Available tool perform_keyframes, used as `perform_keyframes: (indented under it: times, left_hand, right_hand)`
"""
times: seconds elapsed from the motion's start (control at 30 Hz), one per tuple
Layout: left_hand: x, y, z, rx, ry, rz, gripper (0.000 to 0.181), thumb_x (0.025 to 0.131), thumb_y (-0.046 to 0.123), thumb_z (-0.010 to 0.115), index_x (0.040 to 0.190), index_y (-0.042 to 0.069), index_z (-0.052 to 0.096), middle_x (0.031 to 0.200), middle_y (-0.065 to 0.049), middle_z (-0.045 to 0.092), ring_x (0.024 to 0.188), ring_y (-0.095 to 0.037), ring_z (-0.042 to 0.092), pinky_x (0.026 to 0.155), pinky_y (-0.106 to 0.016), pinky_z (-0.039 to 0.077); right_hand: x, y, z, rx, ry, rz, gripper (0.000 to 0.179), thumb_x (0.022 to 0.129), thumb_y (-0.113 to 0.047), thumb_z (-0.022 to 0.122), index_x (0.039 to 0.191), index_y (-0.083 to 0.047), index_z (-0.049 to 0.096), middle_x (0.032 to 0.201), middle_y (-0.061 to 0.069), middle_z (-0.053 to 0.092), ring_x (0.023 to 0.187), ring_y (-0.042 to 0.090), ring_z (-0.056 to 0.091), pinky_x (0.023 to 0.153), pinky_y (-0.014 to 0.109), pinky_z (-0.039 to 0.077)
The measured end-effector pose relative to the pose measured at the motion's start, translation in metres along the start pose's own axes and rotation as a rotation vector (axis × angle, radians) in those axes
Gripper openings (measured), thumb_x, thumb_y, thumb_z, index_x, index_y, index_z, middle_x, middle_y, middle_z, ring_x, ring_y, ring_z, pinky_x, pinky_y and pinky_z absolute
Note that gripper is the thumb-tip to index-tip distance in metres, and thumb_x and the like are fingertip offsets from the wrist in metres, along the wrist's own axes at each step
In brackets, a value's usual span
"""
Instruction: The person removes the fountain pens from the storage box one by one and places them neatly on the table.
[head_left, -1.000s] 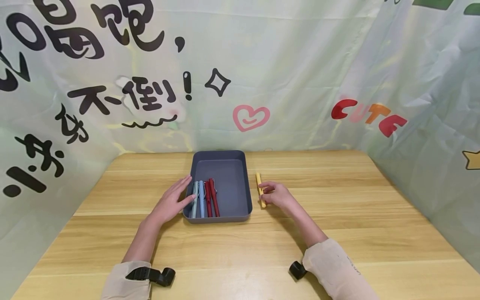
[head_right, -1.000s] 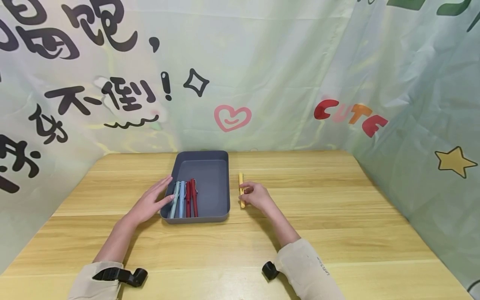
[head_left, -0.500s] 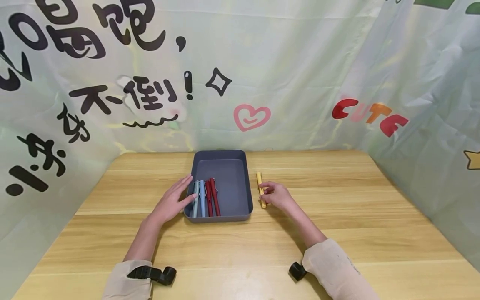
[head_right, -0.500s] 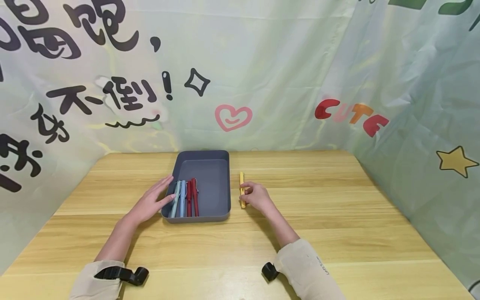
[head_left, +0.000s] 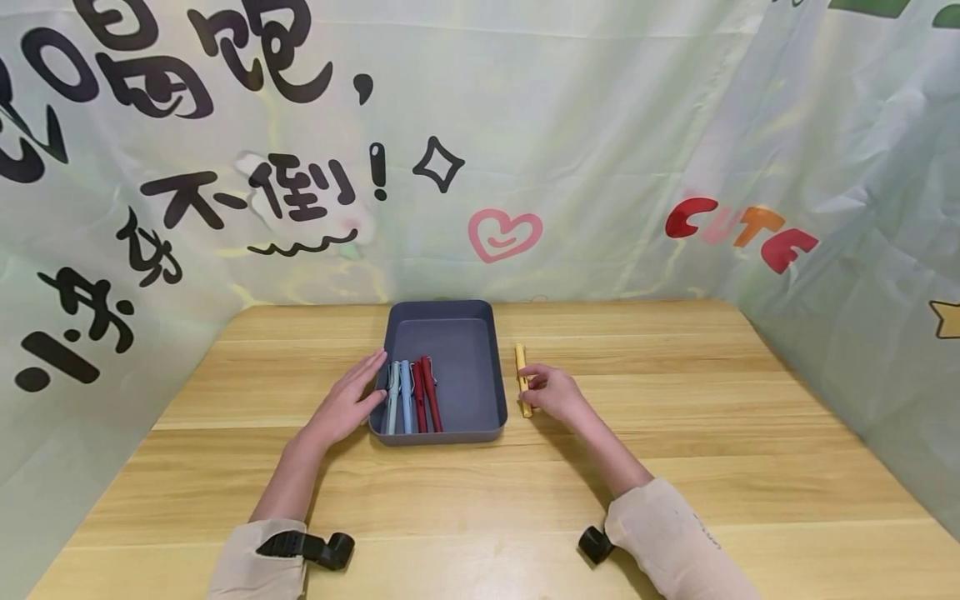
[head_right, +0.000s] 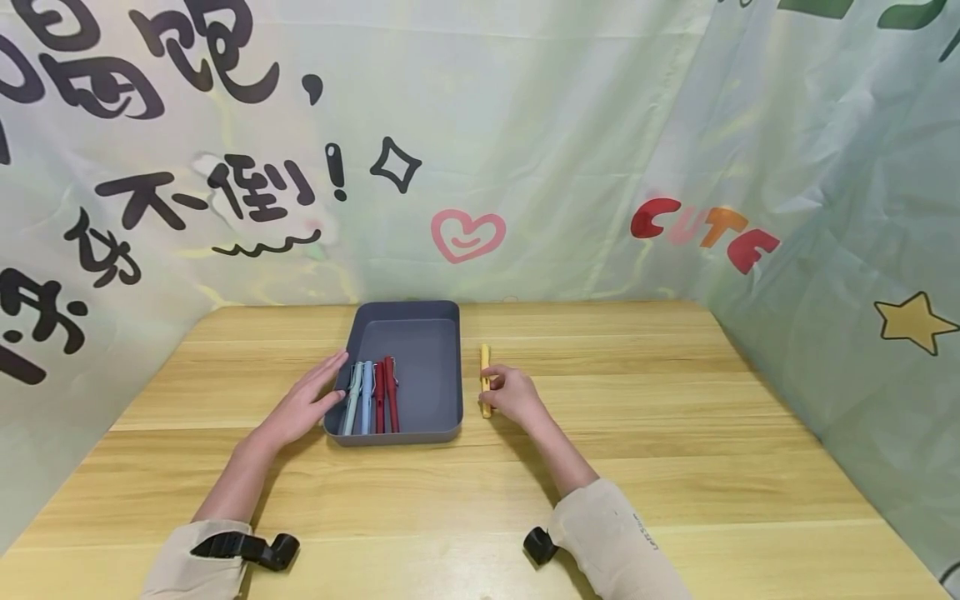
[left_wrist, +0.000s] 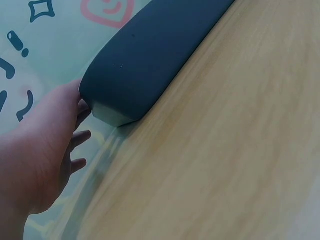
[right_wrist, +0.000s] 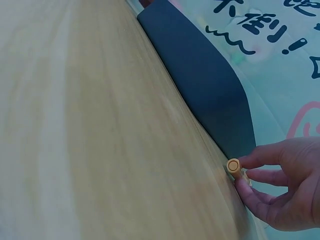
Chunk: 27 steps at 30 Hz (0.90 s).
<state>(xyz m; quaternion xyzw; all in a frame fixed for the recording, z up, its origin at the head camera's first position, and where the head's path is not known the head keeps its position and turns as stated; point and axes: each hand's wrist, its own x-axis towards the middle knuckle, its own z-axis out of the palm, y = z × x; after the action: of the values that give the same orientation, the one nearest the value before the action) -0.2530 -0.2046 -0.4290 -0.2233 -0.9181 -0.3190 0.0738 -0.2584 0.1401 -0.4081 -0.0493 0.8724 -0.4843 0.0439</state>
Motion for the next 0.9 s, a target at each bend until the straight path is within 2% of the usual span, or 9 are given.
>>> perform_keyframes:
  times: [0.43, 0.9]
  left_hand:
    - [-0.0001, 0.0019, -0.0005, -0.026, -0.011, 0.004, 0.056, 0.096, 0.014, 0.047, 0.145, 0.004, 0.024, 0.149, -0.015, 0.02, 0.134, -0.036, 0.017, 0.105, -0.053, 0.014]
    - [-0.0005, 0.0033, 0.0007, -0.053, -0.009, 0.001, 0.054, 0.096, 0.011, 0.043, 0.146, 0.005, 0.023, 0.149, -0.015, 0.018, 0.134, -0.035, 0.016, 0.105, -0.052, 0.014]
  right_hand:
    - [-0.0017, -0.0003, 0.0003, -0.045, 0.005, -0.029, 0.038, 0.077, 0.003, 0.066, 0.115, 0.005, 0.06, 0.09, 0.014, 0.059, 0.074, 0.021, 0.059, 0.061, 0.026, 0.051]
    - [-0.0016, -0.0001, -0.0003, -0.044, 0.003, -0.029, 0.038, 0.077, 0.003, 0.065, 0.115, 0.004, 0.059, 0.092, 0.014, 0.059, 0.08, 0.022, 0.058, 0.063, 0.027, 0.051]
